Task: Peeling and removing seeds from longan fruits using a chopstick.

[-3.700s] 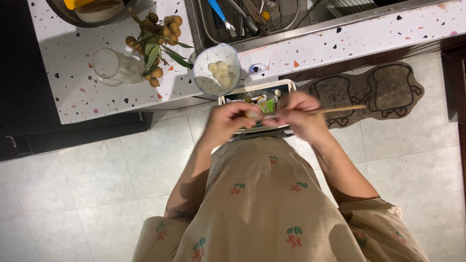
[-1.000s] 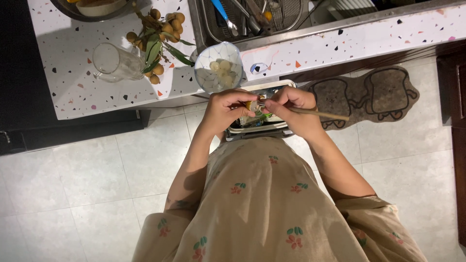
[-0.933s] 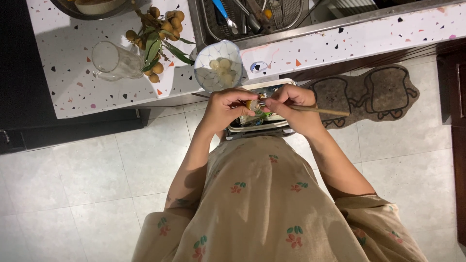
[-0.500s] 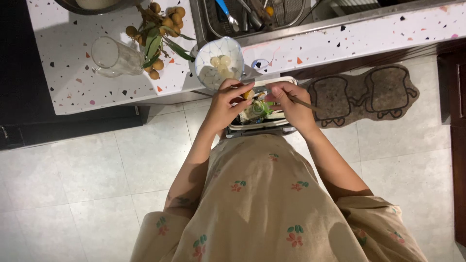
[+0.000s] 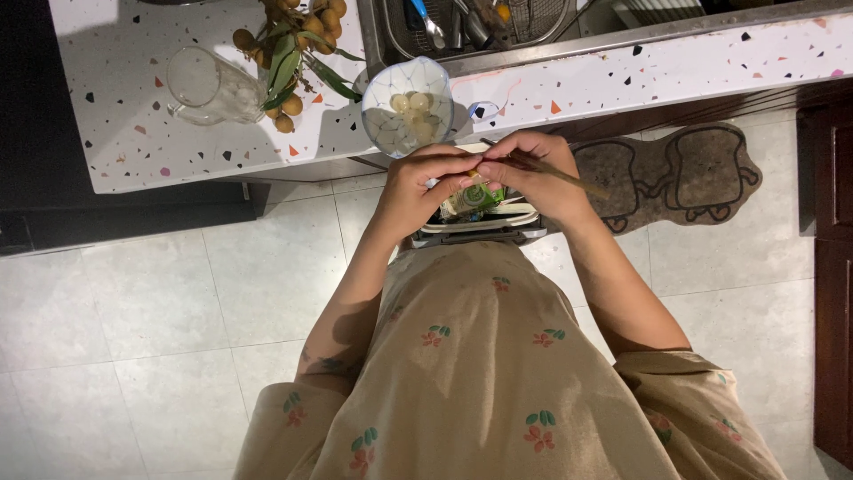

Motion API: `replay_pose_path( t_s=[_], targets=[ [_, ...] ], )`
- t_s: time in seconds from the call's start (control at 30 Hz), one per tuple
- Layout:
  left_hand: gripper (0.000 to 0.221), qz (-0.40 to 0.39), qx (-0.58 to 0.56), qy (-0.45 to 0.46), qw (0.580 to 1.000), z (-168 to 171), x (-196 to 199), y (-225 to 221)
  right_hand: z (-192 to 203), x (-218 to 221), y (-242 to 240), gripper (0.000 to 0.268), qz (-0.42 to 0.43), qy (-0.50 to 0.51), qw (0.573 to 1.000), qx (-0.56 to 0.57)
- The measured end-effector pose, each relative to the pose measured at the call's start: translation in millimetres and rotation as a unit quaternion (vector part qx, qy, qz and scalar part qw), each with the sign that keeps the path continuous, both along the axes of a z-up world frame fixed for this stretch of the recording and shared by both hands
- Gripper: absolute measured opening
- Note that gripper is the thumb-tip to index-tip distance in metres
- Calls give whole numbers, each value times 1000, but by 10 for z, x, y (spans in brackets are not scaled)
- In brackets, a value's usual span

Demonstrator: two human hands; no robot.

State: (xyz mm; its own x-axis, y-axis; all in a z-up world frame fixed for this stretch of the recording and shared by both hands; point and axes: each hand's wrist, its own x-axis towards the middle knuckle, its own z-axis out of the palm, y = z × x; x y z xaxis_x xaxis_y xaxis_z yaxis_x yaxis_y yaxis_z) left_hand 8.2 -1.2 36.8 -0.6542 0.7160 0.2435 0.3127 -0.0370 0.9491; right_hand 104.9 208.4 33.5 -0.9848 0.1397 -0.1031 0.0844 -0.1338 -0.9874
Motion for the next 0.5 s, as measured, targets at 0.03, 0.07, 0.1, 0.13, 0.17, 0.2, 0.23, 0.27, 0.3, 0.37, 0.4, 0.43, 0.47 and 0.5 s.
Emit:
replay_pose_path(
  t_s=[0.03,0.07,0.1,0.13,0.17,0.2,0.23,0.27,0.3,0.37,0.4,0.43,0.47,0.5],
  targets=[
    [28,1,0,-1,1000,-4,2,-14,52,-11,4,12,1,-1,1000,0],
    [27,0,-13,-18,1000,-8,3,-25,105,-22,11,11,16,-10,1000,21],
    [26,-3,-27,-36,999,-13,3,-36,157,-31,16,9,31,-18,998,42],
    [26,-3,-26,-36,999,-34,-7,-49,213,-52,17,9,31,-19,998,42],
    [25,-6,-33,-64,997,-58,-9,-61,264,-62,18,8,40,-36,997,57],
    [25,-9,-40,-91,995,-84,-12,-73,314,-72,19,8,49,-53,995,71],
    [25,-9,-40,-92,995,-65,-10,-82,350,-63,16,8,50,-55,995,71],
    [24,-13,-46,-78,996,-43,-10,-92,387,-55,12,8,64,-39,989,128],
    [23,-16,-52,-62,997,-18,-20,-93,428,-58,16,9,78,-22,979,185],
    [22,-18,-60,-43,997,25,-21,-92,497,-74,2,9,83,-6,966,244],
    [21,-19,-68,-23,997,46,-19,-92,531,-79,-6,9,86,11,949,302],
    [21,-19,-69,-23,997,54,-19,-89,543,-82,-6,9,87,11,949,302],
    [20,-17,-72,-17,997,62,-18,-86,557,-84,-6,12,93,56,932,345],
    [19,-15,-74,-11,997,71,-17,-83,570,-86,-6,14,100,101,911,387]
  ],
)
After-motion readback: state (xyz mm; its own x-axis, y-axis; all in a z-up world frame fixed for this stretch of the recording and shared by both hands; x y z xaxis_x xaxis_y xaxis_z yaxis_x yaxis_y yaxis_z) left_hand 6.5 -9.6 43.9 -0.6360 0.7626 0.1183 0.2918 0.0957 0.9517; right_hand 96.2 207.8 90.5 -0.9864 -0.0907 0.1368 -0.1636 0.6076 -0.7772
